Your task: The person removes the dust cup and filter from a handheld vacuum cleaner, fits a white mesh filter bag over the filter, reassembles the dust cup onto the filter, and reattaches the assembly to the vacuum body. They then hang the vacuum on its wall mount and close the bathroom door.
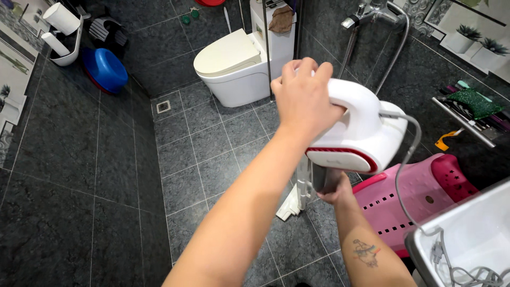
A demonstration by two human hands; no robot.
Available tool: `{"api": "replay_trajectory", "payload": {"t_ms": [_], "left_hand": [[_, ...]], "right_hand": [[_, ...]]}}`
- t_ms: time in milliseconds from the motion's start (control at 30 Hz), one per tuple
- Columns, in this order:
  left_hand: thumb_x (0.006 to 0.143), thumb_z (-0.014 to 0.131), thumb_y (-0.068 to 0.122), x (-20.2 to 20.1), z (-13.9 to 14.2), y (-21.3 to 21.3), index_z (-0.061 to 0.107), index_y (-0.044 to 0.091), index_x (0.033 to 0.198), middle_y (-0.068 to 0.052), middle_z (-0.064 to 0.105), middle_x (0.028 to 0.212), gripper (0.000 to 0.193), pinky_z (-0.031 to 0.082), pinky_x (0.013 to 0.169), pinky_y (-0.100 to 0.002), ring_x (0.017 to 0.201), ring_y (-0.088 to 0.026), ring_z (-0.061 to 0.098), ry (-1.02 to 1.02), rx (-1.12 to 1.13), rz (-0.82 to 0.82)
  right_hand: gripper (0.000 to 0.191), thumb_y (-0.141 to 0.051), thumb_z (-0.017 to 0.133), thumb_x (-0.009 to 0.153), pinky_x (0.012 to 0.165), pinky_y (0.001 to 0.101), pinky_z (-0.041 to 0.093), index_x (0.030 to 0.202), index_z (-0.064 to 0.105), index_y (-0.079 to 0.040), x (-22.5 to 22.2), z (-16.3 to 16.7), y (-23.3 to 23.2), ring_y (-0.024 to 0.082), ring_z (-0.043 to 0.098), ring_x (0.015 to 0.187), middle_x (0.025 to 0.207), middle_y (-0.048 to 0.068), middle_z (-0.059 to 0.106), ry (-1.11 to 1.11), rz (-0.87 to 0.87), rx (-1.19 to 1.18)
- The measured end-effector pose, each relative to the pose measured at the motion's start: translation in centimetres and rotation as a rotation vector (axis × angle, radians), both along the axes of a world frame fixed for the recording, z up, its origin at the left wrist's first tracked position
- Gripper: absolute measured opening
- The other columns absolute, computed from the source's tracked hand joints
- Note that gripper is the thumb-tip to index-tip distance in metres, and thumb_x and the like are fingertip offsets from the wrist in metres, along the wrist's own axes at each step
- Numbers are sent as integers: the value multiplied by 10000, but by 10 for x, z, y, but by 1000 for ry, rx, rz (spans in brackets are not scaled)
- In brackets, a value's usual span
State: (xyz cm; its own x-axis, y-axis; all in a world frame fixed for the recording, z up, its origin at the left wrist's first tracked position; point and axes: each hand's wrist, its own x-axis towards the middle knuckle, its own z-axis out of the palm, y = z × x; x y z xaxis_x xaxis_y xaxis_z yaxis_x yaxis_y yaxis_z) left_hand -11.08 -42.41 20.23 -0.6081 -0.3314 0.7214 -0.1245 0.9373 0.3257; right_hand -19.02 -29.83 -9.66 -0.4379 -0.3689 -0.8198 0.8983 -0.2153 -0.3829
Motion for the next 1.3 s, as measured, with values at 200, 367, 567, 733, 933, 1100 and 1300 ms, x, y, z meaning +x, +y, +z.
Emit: {"api": "replay_trajectory", "payload": {"t_ms": [200,367,567,733,933,1100,1300], "left_hand": [[557,942,334,3,-5,-19,673,192,1073,-71,620,1117,600,557,822,-460,981,-308,679,-18,128,-264],[552,968,316,-17,-38,-14,493,185,1391,-87,676,1242,973,565,886,-406,1067,-285,692,109,319,-385],[738,876,225,-37,-127,-14,541,43,1204,-58,705,976,603,567,811,-314,920,-159,688,155,1027,-453],[848,746,361,-25,-200,7,704,39,934,-24,705,836,335,513,682,-291,750,-119,642,143,1450,-314],[845,738,326,-35,-209,6,701,12,908,-34,682,812,323,487,640,-302,709,-131,612,244,1606,-358],[820,741,319,-35,-205,5,709,32,913,-23,687,815,303,488,652,-289,721,-119,620,271,1631,-344],[829,755,325,-34,-206,3,701,30,903,-30,690,810,309,498,646,-295,715,-125,625,295,1615,-306]], "right_hand": [[521,-533,598,904,1032,410,511,1298,666,-199,-5,-17,19,183,676,1151,1286,-5,712,68,-90,-281],[534,-553,639,910,1010,426,507,1339,623,-235,-15,-19,28,170,644,1169,1315,-26,666,25,-55,-211],[681,-630,490,938,992,566,489,1458,535,-193,-14,1,35,397,550,1257,1460,173,546,-102,-6,3],[494,-527,451,982,1034,537,493,1399,553,-282,-9,-12,33,303,561,1255,1418,61,581,-58,-8,-20],[454,-518,467,990,1029,496,476,1359,576,-276,-22,-53,26,287,538,1215,1389,35,592,-112,63,-95],[453,-553,481,961,1045,482,446,1333,588,-318,-29,-50,19,256,540,1208,1351,-6,611,-129,88,-100],[473,-560,484,975,1010,526,478,1336,585,-272,-20,-49,9,306,550,1215,1333,46,612,-128,-53,-79]]}}
